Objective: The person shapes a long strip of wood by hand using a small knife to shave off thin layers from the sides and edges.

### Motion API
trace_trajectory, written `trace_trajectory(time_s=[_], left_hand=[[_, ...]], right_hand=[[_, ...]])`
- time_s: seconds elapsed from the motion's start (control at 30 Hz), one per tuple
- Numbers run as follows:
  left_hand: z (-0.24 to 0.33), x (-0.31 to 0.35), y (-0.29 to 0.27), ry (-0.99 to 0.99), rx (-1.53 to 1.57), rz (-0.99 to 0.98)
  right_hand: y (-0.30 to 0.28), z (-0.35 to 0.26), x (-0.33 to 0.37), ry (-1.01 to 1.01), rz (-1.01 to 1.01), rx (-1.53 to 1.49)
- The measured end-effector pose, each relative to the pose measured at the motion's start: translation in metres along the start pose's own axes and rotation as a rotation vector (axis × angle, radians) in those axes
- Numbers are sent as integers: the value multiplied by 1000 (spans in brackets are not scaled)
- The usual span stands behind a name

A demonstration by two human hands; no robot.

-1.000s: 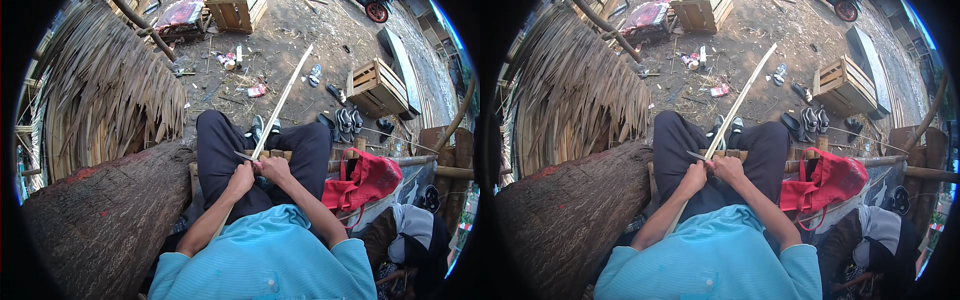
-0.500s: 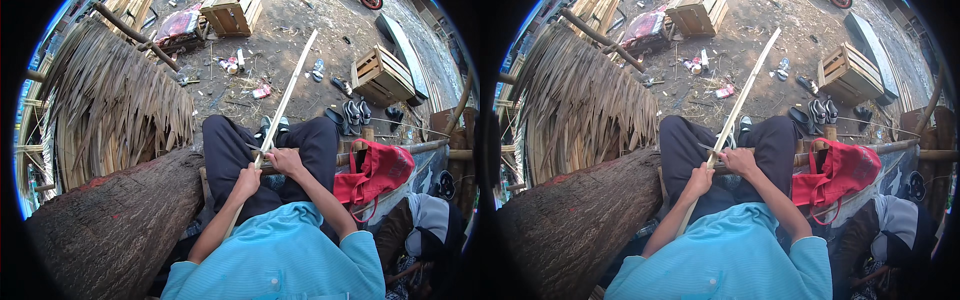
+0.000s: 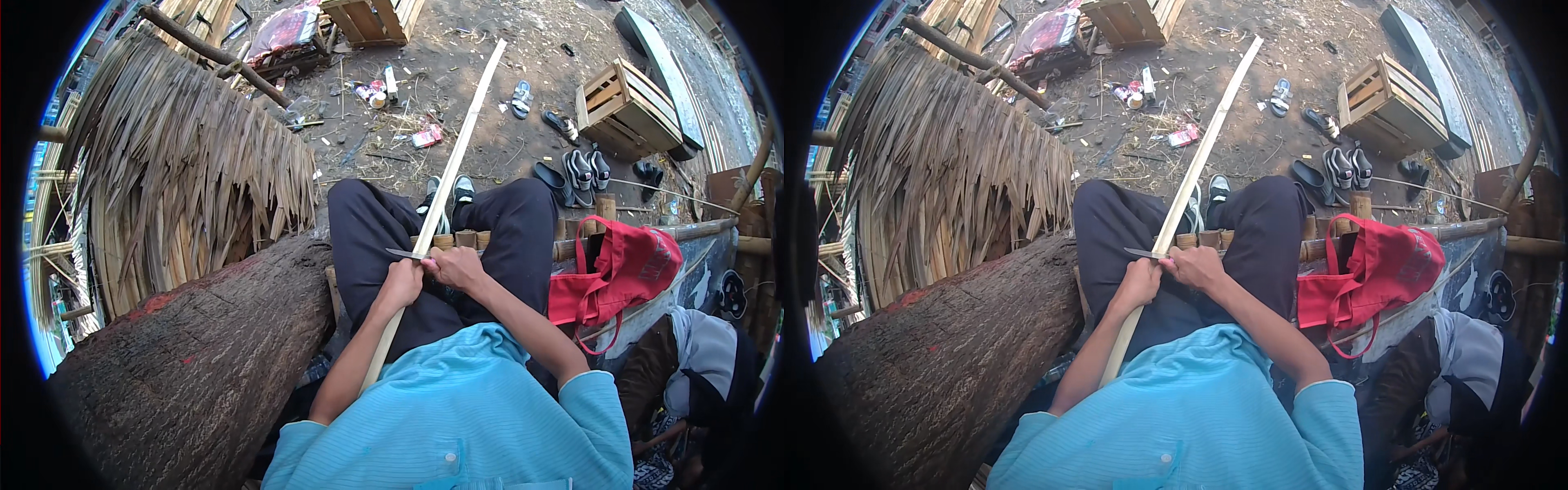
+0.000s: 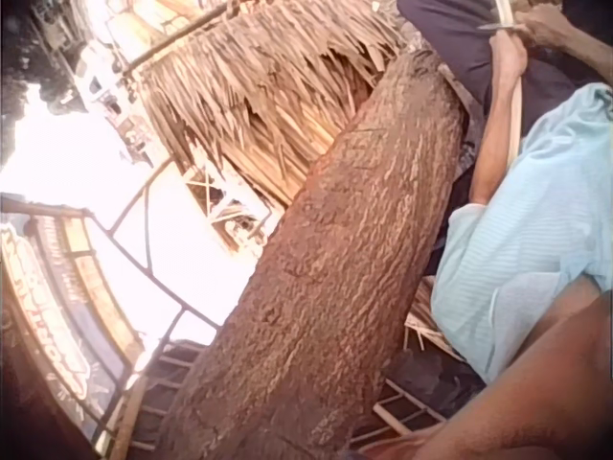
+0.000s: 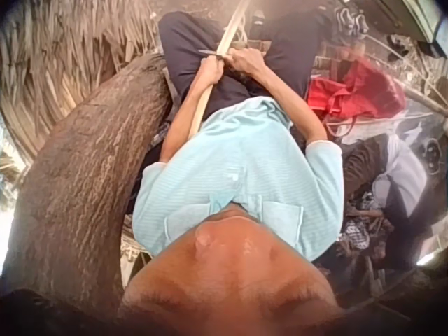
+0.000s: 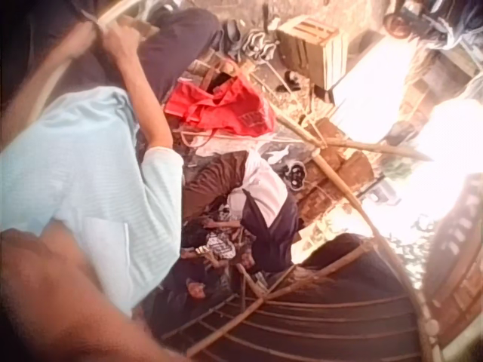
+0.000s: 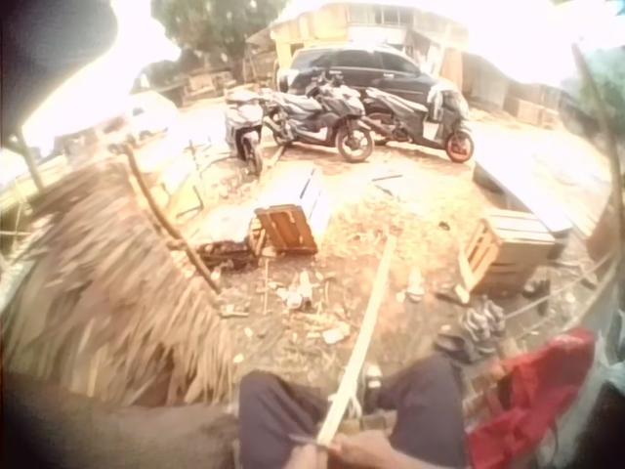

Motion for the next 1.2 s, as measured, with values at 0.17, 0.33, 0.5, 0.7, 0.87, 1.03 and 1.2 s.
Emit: trace_trajectory(time_s=[0.17,0.33,0.5,0.7,0.87,1.03,1.2], left_hand=[[17,-3,-9,-160,125,-77],[10,-7,-4,-92,67,-69],[19,2,-9,-116,96,-83],[15,7,-9,-188,150,-116],[16,8,-9,-189,167,-81],[11,7,-9,-195,164,-95],[7,4,-3,-152,157,-54]], right_hand=[[6,3,-4,26,107,46],[3,5,-3,27,119,52],[-6,3,-2,-4,99,13],[-6,-3,1,-45,148,-98],[-3,-3,-4,36,50,-52],[-5,3,-7,-4,75,-91],[-8,6,-8,41,146,-170]])
Point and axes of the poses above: each hand's wrist, its own x-axis away from the middle knuckle, its own y-axis out of the palm, z = x × y, the point moved 3 cm from there along -x, towards the middle knuckle, and after that the axes turned 4 degrees about -x, right-handed, at the moved point
